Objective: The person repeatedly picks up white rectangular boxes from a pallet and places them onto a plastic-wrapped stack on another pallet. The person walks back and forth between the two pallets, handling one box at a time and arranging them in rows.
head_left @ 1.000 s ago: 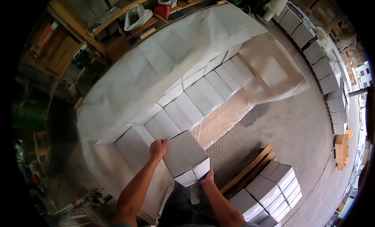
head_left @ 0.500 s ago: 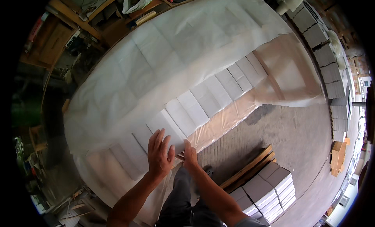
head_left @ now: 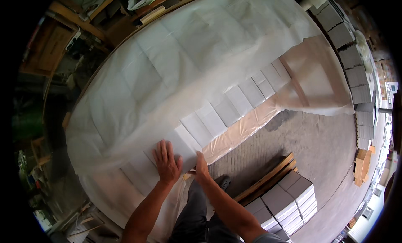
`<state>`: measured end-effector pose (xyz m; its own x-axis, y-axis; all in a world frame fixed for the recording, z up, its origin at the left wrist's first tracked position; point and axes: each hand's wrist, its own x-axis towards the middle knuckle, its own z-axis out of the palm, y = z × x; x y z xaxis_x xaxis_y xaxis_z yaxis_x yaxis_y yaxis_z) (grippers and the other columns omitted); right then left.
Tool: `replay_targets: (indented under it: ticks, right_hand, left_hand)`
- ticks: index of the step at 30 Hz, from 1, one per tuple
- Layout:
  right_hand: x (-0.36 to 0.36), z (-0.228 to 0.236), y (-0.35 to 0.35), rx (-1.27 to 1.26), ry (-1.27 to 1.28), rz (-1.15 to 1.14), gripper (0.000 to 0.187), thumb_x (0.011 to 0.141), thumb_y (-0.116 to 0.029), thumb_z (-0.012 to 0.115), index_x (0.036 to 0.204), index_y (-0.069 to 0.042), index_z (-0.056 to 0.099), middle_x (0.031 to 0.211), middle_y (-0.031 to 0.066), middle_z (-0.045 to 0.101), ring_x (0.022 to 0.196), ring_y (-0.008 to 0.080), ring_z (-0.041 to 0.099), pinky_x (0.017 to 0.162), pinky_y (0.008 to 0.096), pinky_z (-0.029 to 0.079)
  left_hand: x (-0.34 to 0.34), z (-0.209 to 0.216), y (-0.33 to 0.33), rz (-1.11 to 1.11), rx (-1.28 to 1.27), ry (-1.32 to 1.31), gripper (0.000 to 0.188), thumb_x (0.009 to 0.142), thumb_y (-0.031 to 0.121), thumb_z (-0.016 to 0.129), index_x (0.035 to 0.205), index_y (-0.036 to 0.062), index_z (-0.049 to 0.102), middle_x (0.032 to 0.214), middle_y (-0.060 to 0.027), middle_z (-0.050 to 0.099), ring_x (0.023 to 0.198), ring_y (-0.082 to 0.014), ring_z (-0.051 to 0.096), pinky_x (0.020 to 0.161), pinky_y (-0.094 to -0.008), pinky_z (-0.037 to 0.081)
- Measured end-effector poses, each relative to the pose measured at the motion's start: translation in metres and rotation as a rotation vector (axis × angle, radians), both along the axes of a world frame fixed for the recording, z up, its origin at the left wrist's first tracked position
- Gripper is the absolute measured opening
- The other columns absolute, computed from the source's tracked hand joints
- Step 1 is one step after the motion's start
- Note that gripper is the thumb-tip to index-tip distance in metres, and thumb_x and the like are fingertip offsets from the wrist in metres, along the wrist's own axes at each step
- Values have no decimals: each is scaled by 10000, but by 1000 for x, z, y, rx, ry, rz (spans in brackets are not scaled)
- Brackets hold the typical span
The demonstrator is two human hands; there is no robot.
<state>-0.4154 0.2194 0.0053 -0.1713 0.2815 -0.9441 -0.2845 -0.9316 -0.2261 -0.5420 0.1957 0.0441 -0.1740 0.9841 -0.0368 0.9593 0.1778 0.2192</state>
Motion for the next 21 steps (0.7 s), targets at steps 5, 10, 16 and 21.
replay_targets:
  ticks: [5,10,16,21]
  right_hand:
    - [9,4,-5,127,151,9,687,846,-584,397,1232,-17,437,1225,136,485,1093,301,501,841,432,461]
    - [40,-4,-21,165,128,85,655,861,-518,466,1236,19,457,1197,164,534,1074,273,544,828,383,490]
    - [194,-32,-139,266,46,194,493,876,-414,497,1102,20,559,1018,125,627,856,222,631,719,329,509]
    - [392,17,-275,-35,-471,147,261,895,-243,452,866,-14,575,799,94,601,720,234,604,624,361,475]
  left_hand:
    - [-1,-6,-6,-22,1,23,621,863,334,466,1339,-40,325,1426,-228,237,1306,-419,243,1026,-600,194]
    - [0,-3,-14,19,49,30,643,851,295,509,1370,-10,282,1447,-202,214,1331,-382,221,1038,-584,199]
    - [46,26,-10,48,52,-15,590,841,190,557,1334,-22,314,1440,-200,233,1299,-387,271,1037,-477,277]
    - [129,70,-94,-150,23,-30,525,822,128,561,1264,-81,370,1408,-241,272,1275,-392,310,1037,-449,294]
